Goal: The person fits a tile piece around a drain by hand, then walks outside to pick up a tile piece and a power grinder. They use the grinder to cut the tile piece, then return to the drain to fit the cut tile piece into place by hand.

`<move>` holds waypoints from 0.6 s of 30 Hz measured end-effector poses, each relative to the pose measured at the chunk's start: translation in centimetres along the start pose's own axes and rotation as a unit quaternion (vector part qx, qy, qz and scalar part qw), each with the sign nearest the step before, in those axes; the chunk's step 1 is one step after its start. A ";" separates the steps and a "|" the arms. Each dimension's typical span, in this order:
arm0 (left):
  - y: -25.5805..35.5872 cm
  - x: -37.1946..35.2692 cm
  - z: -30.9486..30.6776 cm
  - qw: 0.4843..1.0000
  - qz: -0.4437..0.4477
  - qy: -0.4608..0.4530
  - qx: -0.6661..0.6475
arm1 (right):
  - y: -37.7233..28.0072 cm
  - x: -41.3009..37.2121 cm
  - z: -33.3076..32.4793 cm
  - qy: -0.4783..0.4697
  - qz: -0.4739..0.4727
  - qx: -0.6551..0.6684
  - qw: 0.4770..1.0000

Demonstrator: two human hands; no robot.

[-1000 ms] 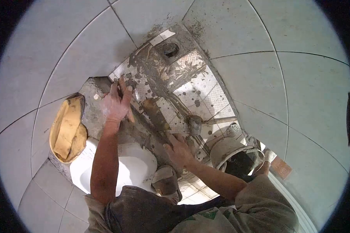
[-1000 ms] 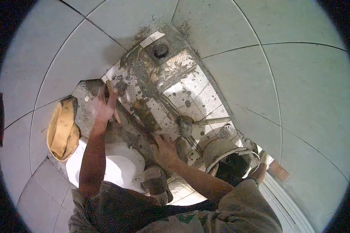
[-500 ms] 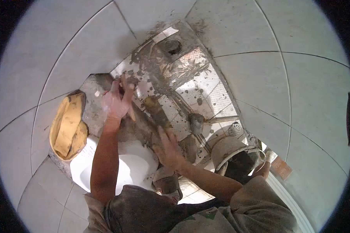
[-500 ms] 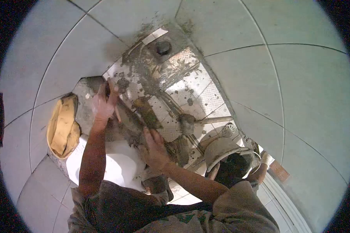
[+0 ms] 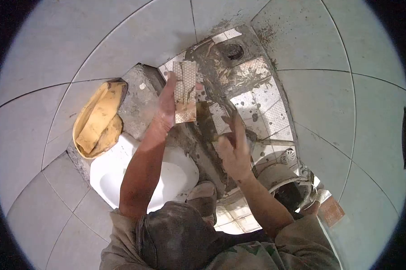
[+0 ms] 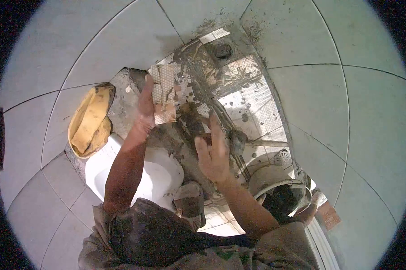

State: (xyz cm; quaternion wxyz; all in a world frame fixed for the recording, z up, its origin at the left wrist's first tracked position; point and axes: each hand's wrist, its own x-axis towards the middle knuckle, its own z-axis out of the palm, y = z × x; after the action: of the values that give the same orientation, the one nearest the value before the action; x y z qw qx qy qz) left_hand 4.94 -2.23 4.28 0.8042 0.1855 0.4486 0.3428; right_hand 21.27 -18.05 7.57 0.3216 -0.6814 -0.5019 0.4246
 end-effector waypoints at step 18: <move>-3.4 -1.0 2.6 0.985 -0.034 -0.106 -0.130 | -4.9 4.1 0.9 -0.041 -0.020 0.126 0.991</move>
State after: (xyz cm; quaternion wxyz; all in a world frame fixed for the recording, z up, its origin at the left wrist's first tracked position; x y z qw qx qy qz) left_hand 8.07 -5.28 4.15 0.8759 0.0991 0.3179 0.3492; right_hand 19.05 -12.68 10.33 0.3927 -0.6073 -0.4706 0.5054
